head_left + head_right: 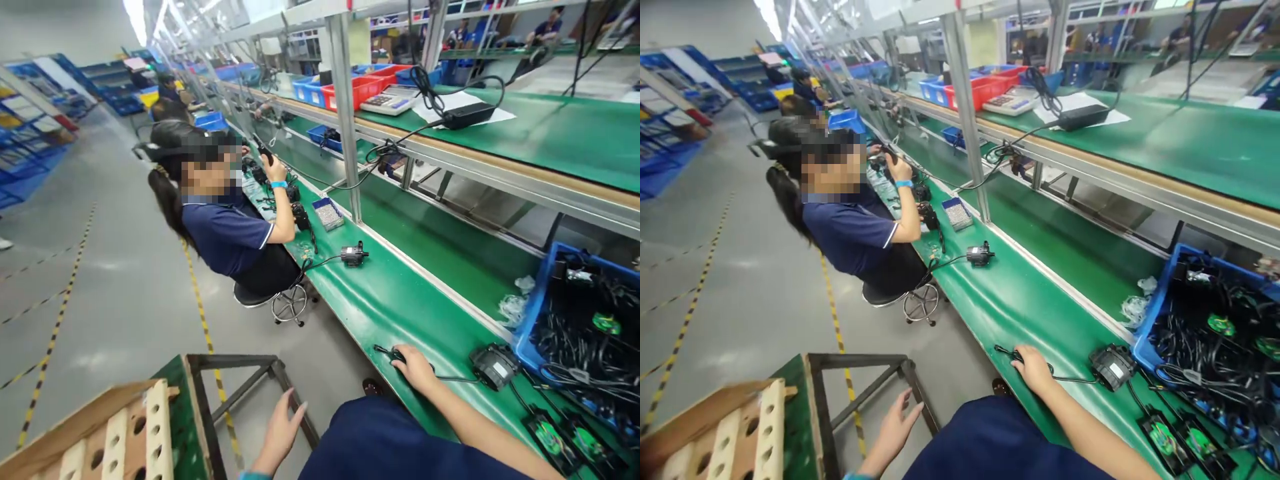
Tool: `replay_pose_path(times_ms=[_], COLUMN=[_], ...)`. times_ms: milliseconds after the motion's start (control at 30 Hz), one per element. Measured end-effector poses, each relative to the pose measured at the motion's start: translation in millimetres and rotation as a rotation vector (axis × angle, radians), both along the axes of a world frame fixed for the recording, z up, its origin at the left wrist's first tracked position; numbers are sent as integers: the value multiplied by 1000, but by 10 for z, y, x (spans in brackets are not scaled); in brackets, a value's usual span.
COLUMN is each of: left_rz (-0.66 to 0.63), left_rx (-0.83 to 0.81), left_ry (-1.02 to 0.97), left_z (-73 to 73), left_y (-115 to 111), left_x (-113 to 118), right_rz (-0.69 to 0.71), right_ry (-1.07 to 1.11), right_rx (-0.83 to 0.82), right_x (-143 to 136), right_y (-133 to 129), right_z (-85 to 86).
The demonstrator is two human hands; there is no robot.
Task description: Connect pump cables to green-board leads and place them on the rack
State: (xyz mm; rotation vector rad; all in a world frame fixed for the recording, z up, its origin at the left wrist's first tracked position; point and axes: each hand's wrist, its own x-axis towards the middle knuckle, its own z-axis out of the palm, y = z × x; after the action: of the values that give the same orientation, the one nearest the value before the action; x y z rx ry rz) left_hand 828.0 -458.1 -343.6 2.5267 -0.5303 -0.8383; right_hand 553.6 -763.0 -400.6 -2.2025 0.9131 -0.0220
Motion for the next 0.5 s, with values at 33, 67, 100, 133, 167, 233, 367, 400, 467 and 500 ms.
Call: replay_pose_path(times_ms=[33,67,100,133,167,233,367,400,467,500], left_rz=[-51,-90,-119,-147,-180,-250,-307,-293,-276,-313], left_rx=[34,72,104,127,147,190,320,351,416,423], left_ry=[-13,-31,-46,-59,-71,-112,-207,-231,-276,-293], left_z=[-13,-8,11,36,57,64,-137,-227,-434,-540], left_y=[-272,-533,-777,-1003,-1213,-1605,-2287,-2413,-2597,-2662], left_x=[203,411,618,821,1020,1409,2151,2323,2634,2762], right_rz=[-48,-110,-168,-213,-243,-271,-402,-456,-557,-599], right_ry=[-64,-115,-150,-168,-173,-159,-64,-34,21,47], right_rx=[-7,-21,-38,-53,-62,-64,-58,-62,-75,-82], right_x=[-7,-15,-21,-21,-12,44,250,307,415,462], right_y=[-42,-82,-115,-134,-140,-118,31,91,218,273], right_z=[48,126,227,341,457,638,679,647,578,548])
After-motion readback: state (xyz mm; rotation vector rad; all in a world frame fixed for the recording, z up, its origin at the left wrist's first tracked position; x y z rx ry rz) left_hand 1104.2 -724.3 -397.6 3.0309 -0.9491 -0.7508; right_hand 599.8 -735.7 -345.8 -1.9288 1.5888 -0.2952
